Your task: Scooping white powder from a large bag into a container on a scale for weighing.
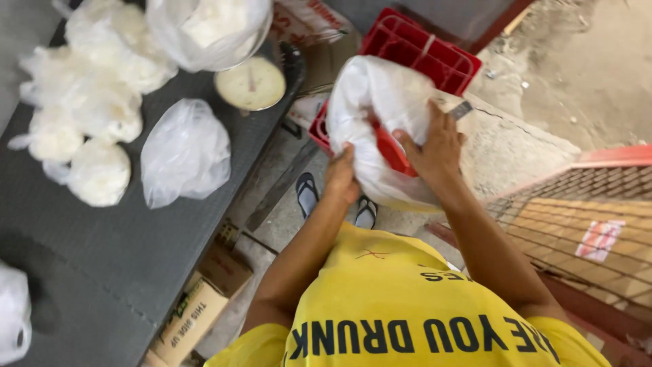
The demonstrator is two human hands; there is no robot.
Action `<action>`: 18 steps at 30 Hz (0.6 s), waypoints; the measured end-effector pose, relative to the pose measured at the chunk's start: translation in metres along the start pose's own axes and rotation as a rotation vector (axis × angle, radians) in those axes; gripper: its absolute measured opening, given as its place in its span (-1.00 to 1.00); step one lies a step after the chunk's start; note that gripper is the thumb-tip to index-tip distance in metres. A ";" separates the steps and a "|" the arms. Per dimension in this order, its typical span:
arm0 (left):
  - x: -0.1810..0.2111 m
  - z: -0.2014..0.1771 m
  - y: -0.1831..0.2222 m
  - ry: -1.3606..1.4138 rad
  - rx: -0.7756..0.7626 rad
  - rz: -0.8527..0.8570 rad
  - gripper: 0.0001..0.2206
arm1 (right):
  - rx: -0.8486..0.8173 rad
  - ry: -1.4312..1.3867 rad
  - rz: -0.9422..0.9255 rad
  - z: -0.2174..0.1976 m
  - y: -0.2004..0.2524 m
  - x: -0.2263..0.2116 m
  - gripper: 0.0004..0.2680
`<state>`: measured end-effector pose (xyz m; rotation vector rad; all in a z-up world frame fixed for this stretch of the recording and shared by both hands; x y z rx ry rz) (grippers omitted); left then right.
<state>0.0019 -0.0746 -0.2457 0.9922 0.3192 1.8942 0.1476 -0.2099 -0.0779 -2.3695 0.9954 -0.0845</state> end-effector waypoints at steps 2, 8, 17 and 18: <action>0.009 -0.008 -0.003 -0.017 -0.017 -0.015 -0.62 | -0.400 -0.113 0.326 0.041 0.002 0.031 -0.51; 0.052 -0.043 0.011 -0.045 0.126 0.023 -0.59 | -0.348 -0.661 0.748 0.099 -0.009 0.153 -0.72; 0.125 -0.053 0.027 -0.527 -0.044 0.279 -0.47 | -0.475 -0.838 1.031 0.047 -0.029 0.146 -0.83; 0.147 -0.038 0.047 -0.739 -0.077 0.397 -0.37 | -0.471 -0.915 1.047 0.014 -0.037 0.132 -0.76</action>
Point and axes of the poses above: each hand's wrist, its own y-axis away from the middle knuckle, its own z-axis out of the palm, x = y × z, the point moved 5 cm from there along -y, towards the middle knuckle, and after that the axes turned 3 degrees about z, right-handed, at the moved point
